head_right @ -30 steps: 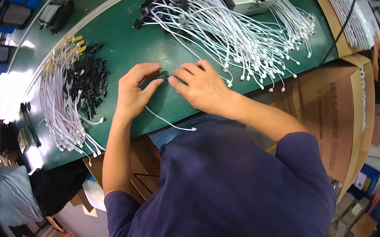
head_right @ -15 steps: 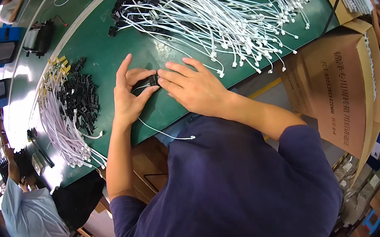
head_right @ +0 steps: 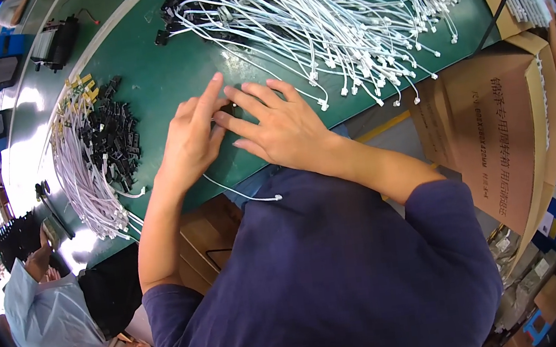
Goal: Assembling electronic components by connecting wire harnesses to plastic housings on a production line.
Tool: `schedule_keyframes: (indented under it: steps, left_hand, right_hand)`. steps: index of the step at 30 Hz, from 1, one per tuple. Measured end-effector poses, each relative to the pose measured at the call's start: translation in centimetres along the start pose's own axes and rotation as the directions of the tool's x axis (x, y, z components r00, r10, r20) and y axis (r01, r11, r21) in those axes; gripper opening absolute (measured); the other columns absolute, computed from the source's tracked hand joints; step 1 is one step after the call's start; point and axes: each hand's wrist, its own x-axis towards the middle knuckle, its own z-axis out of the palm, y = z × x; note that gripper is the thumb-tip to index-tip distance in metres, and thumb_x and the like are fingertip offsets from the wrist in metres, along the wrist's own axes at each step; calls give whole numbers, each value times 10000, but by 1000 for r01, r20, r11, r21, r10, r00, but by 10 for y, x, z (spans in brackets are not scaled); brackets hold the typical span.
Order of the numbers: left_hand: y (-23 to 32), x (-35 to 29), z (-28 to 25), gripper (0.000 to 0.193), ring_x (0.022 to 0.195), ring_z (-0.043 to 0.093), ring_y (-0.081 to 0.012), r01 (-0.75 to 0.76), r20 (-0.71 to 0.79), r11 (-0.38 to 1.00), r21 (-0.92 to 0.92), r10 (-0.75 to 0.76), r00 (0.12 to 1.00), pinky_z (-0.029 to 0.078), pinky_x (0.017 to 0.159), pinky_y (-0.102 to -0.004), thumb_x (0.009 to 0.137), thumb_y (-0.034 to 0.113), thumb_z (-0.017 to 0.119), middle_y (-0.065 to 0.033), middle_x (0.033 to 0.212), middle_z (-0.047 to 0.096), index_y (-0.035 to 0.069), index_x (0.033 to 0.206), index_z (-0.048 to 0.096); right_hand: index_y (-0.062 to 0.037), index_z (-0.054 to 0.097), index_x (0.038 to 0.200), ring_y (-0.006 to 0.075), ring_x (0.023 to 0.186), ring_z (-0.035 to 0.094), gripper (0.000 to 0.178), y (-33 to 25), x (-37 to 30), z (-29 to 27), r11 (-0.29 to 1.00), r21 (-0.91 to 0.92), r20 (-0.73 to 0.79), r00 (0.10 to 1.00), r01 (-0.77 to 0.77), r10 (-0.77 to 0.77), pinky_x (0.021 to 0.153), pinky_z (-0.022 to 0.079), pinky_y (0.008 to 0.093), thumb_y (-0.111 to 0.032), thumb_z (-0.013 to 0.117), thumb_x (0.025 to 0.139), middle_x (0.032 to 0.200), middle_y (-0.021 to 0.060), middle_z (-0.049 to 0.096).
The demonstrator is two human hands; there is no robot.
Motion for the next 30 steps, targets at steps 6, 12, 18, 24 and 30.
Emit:
schedule_keyframes:
  steps: [6,12,18,24,30]
  left_hand:
    - [13,-7,8,584,828,581,-370,54,-80,998,10,-53,995,456,761,-451,703,31,658,-179,880,611,13,1264,495]
    - [43,-16,15,667,952,584,-331,-177,-316,982,60,187,930,444,819,-437,718,131,749,-137,1020,601,22,1308,456]
    - [-32,29,-93,917,1242,436,-397,110,-259,981,160,-65,964,335,1037,-499,597,431,852,-210,1349,463,40,1332,468]
    - [-345,11,-211,442,986,586,-405,752,-655,394,528,-374,656,460,850,-496,870,418,597,-201,1041,642,50,1115,622]
    - [-430,39,-221,774,1140,581,-283,139,-257,294,-946,-937,236,452,990,-396,840,618,574,-123,1257,603,98,1401,457]
  right_hand:
    - [-55,589,1231,327,1049,574,498,4,-5,-6,983,170,-156,987,71,-44,924,415,423,-252,717,792,1262,159,566]
    - [-38,641,919,282,599,609,263,-9,-7,-2,735,592,32,922,-330,387,586,469,368,-229,755,779,730,114,646]
    - [-32,636,823,282,589,575,226,-1,-1,1,874,473,-167,964,-108,209,554,425,383,-220,752,774,662,92,602]
    - [-66,656,848,263,597,569,212,-6,-7,9,935,352,-242,959,-54,146,552,430,389,-242,749,776,677,82,599]
    - [-23,645,1172,240,851,681,388,-7,-10,6,738,659,-154,936,-141,317,759,531,299,-106,739,804,1014,116,696]
